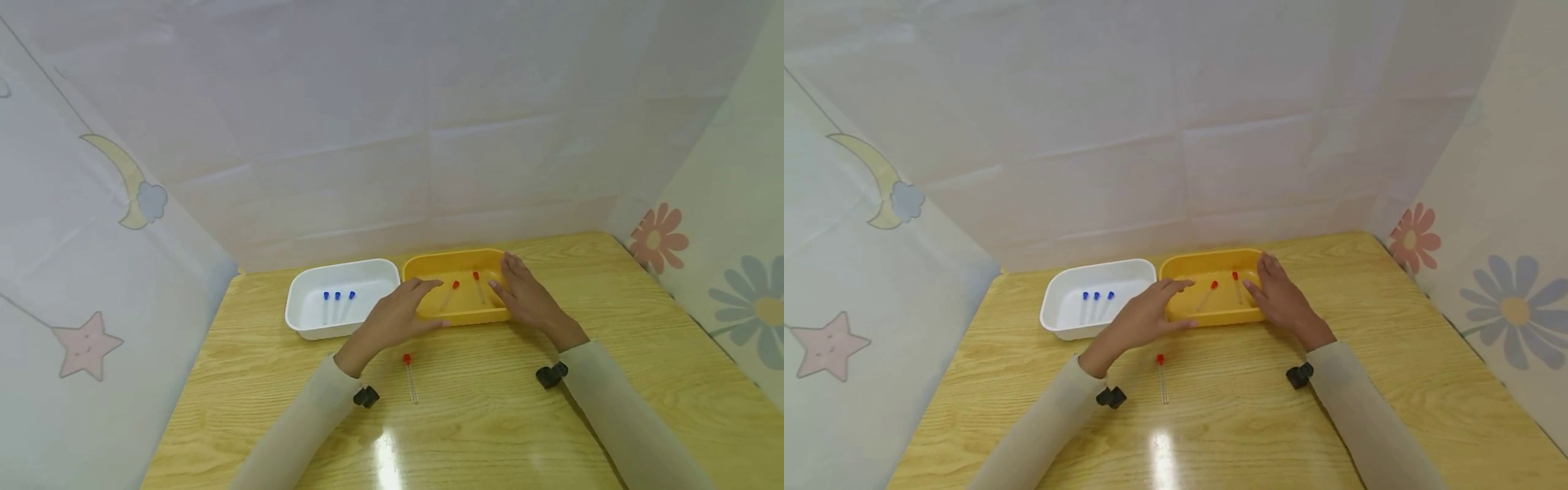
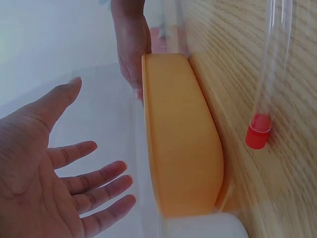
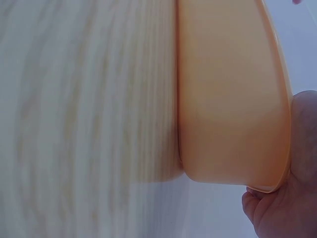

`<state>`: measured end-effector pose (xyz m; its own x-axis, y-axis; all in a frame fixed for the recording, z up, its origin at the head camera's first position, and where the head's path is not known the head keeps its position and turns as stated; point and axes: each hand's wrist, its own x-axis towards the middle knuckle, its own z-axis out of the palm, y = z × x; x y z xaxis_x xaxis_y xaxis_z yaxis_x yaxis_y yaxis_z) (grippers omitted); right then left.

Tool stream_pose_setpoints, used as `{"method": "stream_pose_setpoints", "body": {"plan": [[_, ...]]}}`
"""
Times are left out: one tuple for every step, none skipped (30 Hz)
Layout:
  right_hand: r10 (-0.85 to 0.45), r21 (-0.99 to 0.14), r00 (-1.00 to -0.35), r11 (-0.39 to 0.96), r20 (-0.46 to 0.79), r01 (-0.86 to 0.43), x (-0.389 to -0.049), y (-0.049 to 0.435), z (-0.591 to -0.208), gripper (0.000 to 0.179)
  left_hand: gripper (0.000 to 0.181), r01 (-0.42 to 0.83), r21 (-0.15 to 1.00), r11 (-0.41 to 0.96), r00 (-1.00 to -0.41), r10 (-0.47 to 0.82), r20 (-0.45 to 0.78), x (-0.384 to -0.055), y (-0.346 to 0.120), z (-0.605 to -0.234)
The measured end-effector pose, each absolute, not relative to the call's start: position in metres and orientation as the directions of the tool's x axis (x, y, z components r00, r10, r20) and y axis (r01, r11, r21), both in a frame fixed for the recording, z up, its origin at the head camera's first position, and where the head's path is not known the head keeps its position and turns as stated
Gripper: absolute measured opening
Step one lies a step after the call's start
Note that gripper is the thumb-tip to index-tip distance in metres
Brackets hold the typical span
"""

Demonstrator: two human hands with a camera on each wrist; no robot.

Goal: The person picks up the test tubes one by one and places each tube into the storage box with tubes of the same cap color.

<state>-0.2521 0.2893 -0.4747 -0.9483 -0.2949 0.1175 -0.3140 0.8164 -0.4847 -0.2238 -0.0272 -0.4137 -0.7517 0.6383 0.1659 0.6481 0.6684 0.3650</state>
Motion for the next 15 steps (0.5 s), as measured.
{"method": "stream_pose_setpoints", "body": {"plan": [[-0.296,-0.485,-0.948,0.816,0.118,-0.315,-0.252,0.289,-0.474,0.076,0.080,0.651,0.362,0.668,-0.750,0.640,0.167,-0.222,-0.029,-0.413],[-0.296,-0.485,-0.948,0.816,0.118,-0.315,-0.252,0.289,-0.474,0.076,0.079,0.653,0.362,0.665,-0.748,0.642,0.169,-0.221,-0.030,-0.413],[-0.297,-0.484,-0.947,0.816,0.119,-0.317,-0.252,0.289,-0.474,0.076,0.079,0.655,0.360,0.664,-0.746,0.644,0.170,-0.220,-0.031,-0.413],[-0.298,-0.486,-0.947,0.814,0.120,-0.318,-0.252,0.289,-0.474,0.076,0.079,0.657,0.359,0.663,-0.744,0.646,0.171,-0.219,-0.032,-0.413],[-0.299,-0.484,-0.946,0.815,0.122,-0.320,-0.252,0.289,-0.474,0.077,0.079,0.660,0.355,0.662,-0.743,0.647,0.172,-0.218,-0.033,-0.413],[-0.300,-0.482,-0.946,0.815,0.123,-0.321,-0.252,0.289,-0.473,0.077,0.079,0.659,0.354,0.664,-0.743,0.647,0.170,-0.217,-0.034,-0.413],[-0.301,-0.482,-0.946,0.815,0.124,-0.322,-0.252,0.289,-0.473,0.077,0.080,0.658,0.349,0.667,-0.745,0.646,0.167,-0.216,-0.035,-0.413],[-0.301,-0.483,-0.945,0.814,0.125,-0.323,-0.252,0.289,-0.473,0.077,0.080,0.656,0.349,0.669,-0.746,0.646,0.165,-0.215,-0.036,-0.413],[-0.302,-0.485,-0.945,0.812,0.126,-0.324,-0.252,0.289,-0.473,0.077,0.081,0.653,0.347,0.673,-0.748,0.643,0.161,-0.215,-0.036,-0.413],[-0.301,-0.488,-0.945,0.811,0.124,-0.322,-0.252,0.289,-0.473,0.078,0.081,0.650,0.348,0.676,-0.751,0.641,0.158,-0.214,-0.037,-0.414],[-0.301,-0.489,-0.946,0.811,0.121,-0.321,-0.252,0.289,-0.474,0.078,0.081,0.646,0.348,0.679,-0.754,0.638,0.154,-0.213,-0.038,-0.414],[-0.300,-0.492,-0.947,0.810,0.119,-0.319,-0.252,0.289,-0.474,0.079,0.081,0.642,0.349,0.683,-0.757,0.636,0.150,-0.212,-0.039,-0.414],[-0.299,-0.494,-0.947,0.809,0.116,-0.317,-0.252,0.289,-0.474,0.079,0.082,0.640,0.349,0.685,-0.759,0.634,0.147,-0.212,-0.040,-0.415],[-0.299,-0.496,-0.947,0.809,0.114,-0.315,-0.252,0.289,-0.474,0.079,0.081,0.637,0.349,0.687,-0.761,0.633,0.144,-0.211,-0.041,-0.416],[-0.298,-0.498,-0.948,0.809,0.111,-0.313,-0.252,0.289,-0.474,0.079,0.082,0.635,0.349,0.689,-0.763,0.631,0.141,-0.210,-0.042,-0.416]]}}
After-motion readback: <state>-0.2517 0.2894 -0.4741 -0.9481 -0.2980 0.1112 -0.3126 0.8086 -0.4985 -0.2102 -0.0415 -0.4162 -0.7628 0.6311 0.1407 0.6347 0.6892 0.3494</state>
